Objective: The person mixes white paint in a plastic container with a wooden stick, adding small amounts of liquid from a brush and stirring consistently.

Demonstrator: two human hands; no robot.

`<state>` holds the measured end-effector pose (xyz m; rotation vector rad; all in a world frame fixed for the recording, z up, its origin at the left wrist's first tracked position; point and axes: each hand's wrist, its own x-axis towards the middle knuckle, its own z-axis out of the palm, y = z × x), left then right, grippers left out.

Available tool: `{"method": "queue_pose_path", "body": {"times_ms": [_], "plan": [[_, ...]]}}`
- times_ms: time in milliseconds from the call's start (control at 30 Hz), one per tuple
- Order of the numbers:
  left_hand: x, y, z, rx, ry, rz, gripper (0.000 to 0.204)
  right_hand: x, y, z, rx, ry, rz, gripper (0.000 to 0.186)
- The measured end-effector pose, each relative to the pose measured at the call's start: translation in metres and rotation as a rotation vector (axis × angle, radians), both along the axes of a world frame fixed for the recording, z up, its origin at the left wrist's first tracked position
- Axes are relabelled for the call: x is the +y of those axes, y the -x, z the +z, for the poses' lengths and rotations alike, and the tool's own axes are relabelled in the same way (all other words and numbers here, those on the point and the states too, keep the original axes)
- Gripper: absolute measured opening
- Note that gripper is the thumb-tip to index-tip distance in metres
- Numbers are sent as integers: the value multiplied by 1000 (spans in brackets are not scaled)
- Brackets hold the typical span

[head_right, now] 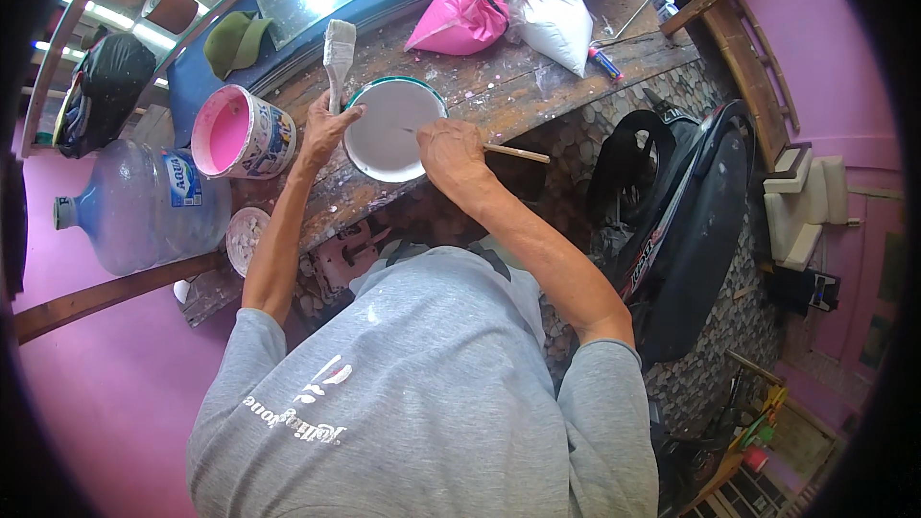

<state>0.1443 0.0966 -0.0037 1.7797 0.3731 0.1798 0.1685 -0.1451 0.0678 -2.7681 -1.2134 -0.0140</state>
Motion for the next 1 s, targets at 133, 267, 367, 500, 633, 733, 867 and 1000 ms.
{"method": "queue_pose_path", "body": {"times_ms": [133, 267, 367, 500, 633, 733, 867, 1000], "plan": [[-10, 6, 8, -28, -42, 31, 27, 3, -11, -14, -52, -59, -5, 14], [-19, 11, 3, -72, -89, 82, 30, 6, -17, -18, -22, -45, -65, 14], [-23, 11, 4, -63, -82, 96, 31, 1, -13, -38, -61, 6, -80, 15], [-14, 12, -4, -31, -14, 112, 32, -3, 10, -48, 6, -66, 33, 20], [-18, 12, -4, -45, 11, 147, 30, 0, -2, -38, 24, -95, -25, 18], [-19, 14, 0, -18, -15, 150, 30, 1, -4, -44, -30, -168, -86, 18], [-21, 15, 0, -14, -41, 177, 31, 6, 4, -41, 14, -91, -78, 16], [-19, 14, -8, -37, 3, 150, 28, 13, -1, -54, -66, -138, -128, 16]]}}
